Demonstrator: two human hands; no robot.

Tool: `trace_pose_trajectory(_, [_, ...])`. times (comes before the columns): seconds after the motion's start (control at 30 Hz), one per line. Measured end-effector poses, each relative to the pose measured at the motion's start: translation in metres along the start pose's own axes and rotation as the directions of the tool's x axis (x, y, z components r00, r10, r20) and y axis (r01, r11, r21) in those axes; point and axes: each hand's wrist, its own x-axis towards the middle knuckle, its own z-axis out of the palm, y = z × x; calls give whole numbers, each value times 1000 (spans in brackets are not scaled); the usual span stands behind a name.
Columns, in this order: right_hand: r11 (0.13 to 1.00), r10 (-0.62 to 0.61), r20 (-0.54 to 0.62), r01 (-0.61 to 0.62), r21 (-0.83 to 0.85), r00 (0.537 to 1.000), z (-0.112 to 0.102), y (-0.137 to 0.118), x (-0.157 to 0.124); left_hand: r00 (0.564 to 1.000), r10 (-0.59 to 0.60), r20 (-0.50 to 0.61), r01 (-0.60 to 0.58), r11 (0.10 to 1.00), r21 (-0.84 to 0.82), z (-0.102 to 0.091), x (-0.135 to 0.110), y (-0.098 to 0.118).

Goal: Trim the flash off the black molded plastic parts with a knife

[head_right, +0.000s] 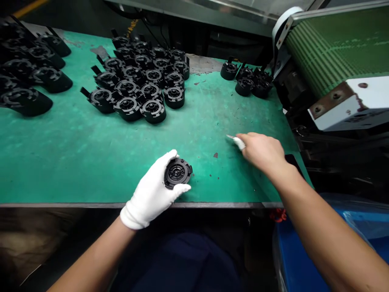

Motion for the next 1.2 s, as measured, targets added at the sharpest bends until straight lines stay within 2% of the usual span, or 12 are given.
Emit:
trace_pose_trajectory(0.03, [999,4,17,-3,-47,1000,0,9,2,1000,4,13,-4,1000,-2,-1,0,1])
trace_pose_trajectory(0.1, [1000,-25,17,25,14,1000,0,13,0,999,17,51,-16,1000,-12,-7,2,1])
trace_pose_trajectory(0.17, [987,-79,49,71,143,996,-1,2,-8,990,32,139,-30,999,-15,-19,4,-1])
trace_pose_trajectory(0.3, [954,-167,226,99,283,960,5,-26,-25,933,28,360,-32,999,7,-58,3,-17])
trace_pose_trajectory(0.37, [948,-189,282,100,302,941,10,-31,-30,936,-11,353,2,1000,25,-77,-1,-27])
trace_pose_trajectory(0.47, [938,-219,313,111,328,924,16,-33,-32,963,-102,251,99,995,24,-90,-13,-38])
trace_pose_trajectory(0.57, [914,-276,301,152,377,913,12,-47,-33,969,-160,189,166,986,-16,-86,-24,-38])
trace_pose_trajectory(0.63, [893,-319,269,192,407,909,6,-62,-34,968,-160,192,163,987,-2,-77,-25,-32])
trace_pose_trajectory(0.8, [828,-408,249,241,506,878,-10,-98,-37,963,-59,262,45,997,59,-57,-10,-20])
trace_pose_trajectory(0.93, [771,-488,202,310,557,849,-13,-113,-27,963,24,268,-33,999,31,-48,-3,-23])
trace_pose_trajectory(1.03, [744,-545,179,375,552,819,-11,-120,-13,979,-9,203,8,1000,7,-44,-7,-27])
trace_pose_trajectory(1.2, [776,-573,216,439,454,790,-7,-128,-1,990,-67,127,57,995,77,-38,-15,-28])
